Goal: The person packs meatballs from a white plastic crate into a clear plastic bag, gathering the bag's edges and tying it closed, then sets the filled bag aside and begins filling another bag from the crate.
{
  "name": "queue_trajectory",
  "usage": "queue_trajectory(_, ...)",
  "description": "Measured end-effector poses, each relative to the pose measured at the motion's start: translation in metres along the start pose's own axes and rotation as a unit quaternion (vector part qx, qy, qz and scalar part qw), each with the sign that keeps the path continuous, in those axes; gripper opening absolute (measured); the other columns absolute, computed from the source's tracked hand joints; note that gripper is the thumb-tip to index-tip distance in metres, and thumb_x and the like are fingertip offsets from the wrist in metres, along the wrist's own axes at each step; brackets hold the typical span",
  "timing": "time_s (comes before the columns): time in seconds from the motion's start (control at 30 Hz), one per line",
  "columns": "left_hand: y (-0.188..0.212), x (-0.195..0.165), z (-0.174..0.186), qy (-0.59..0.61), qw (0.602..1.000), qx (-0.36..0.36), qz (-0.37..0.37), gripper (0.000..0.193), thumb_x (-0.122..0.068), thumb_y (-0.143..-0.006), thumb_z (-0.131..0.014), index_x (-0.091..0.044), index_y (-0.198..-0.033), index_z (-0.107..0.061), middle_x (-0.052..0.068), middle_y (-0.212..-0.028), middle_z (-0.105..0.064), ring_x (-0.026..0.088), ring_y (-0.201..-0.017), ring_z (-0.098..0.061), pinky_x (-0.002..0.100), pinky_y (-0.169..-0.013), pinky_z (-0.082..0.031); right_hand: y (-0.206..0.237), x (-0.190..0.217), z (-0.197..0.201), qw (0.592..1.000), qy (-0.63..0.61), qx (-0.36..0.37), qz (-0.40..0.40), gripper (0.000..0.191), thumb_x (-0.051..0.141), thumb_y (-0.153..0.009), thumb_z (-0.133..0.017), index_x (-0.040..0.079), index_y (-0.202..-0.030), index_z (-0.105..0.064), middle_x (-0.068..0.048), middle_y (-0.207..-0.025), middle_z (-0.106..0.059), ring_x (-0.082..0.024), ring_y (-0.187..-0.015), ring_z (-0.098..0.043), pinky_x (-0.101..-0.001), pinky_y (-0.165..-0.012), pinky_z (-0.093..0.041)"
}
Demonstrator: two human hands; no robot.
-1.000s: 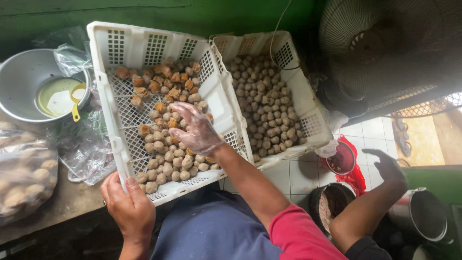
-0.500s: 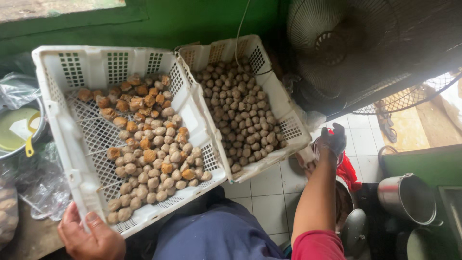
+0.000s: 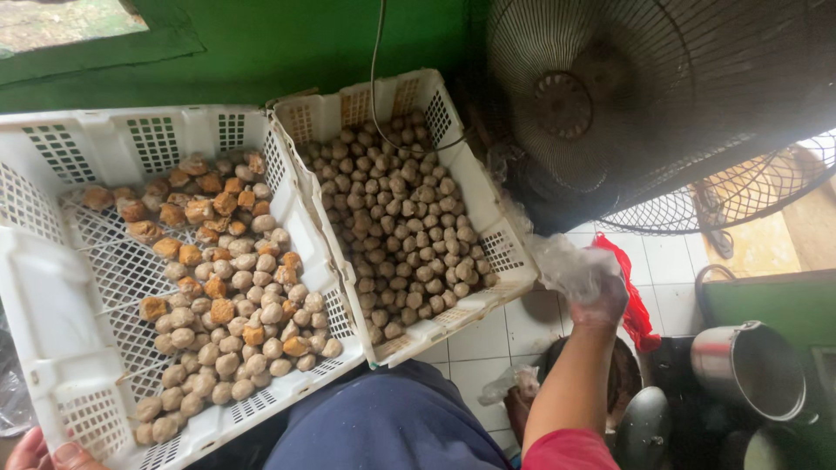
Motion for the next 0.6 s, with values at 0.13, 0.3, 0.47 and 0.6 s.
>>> queue_trajectory(0.13,0.002,-0.083,-0.018,-0.051,0.989,-0.09,-0.11,0.053,-0.021,-0.114,-0.054,0.009,-0.151,-0.03,0.028,-0.148,-0.048,0.038,-0.14,-0.057,0.045,-0.117,-0.049,0.031,0.001,-0.036,0.991,-0.043,0.128,0.009,0.037,0.031,-0.08,-0.062,0.003,-0.104,-0.067,-0.015,-0.11,-0.069,-0.033,-0.105,-0.069,-0.0454,-0.093,-0.057)
queue_trajectory(0.3,0.012,-0.235,-0.065,-0.085,0.98,0.094,-0.154,0.076,-0.011,-0.084,-0.077,0.003,-0.149,-0.041,0.028,-0.149,-0.049,0.045,-0.144,-0.048,0.053,-0.124,-0.04,0.068,-0.047,-0.138,0.96,-0.057,0.269,-0.049,0.033,0.028,-0.086,-0.061,0.003,-0.108,-0.067,-0.011,-0.109,-0.069,-0.027,-0.102,-0.067,-0.0406,-0.091,-0.055)
queue_trajectory(0.47,0.02,-0.28,-0.141,0.069,0.887,0.437,-0.132,0.098,-0.015,-0.069,-0.086,-0.001,-0.154,-0.039,0.032,-0.163,-0.025,0.047,-0.134,-0.047,0.045,-0.103,-0.049,0.136,-0.154,-0.237,0.906,0.029,0.366,-0.213,0.029,0.024,-0.092,-0.061,0.004,-0.111,-0.066,-0.008,-0.108,-0.068,-0.021,-0.1,-0.064,-0.0357,-0.088,-0.053)
queue_trajectory(0.6,0.028,-0.249,-0.119,0.228,0.866,0.387,-0.222,0.079,-0.018,-0.08,-0.077,0.0,-0.15,-0.046,0.023,-0.16,-0.041,0.048,-0.15,-0.036,0.054,-0.12,-0.034,0.167,-0.212,-0.285,0.883,0.115,0.382,-0.246,0.025,0.021,-0.097,-0.061,0.004,-0.114,-0.066,-0.005,-0.107,-0.068,-0.017,-0.097,-0.062,-0.0318,-0.087,-0.052)
Point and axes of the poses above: each hand's wrist, its own y-axis away from the middle knuckle, its own z-axis out of the back of the hand, x = y × z, the point moved 5 cm from there along -y, towards the middle knuckle
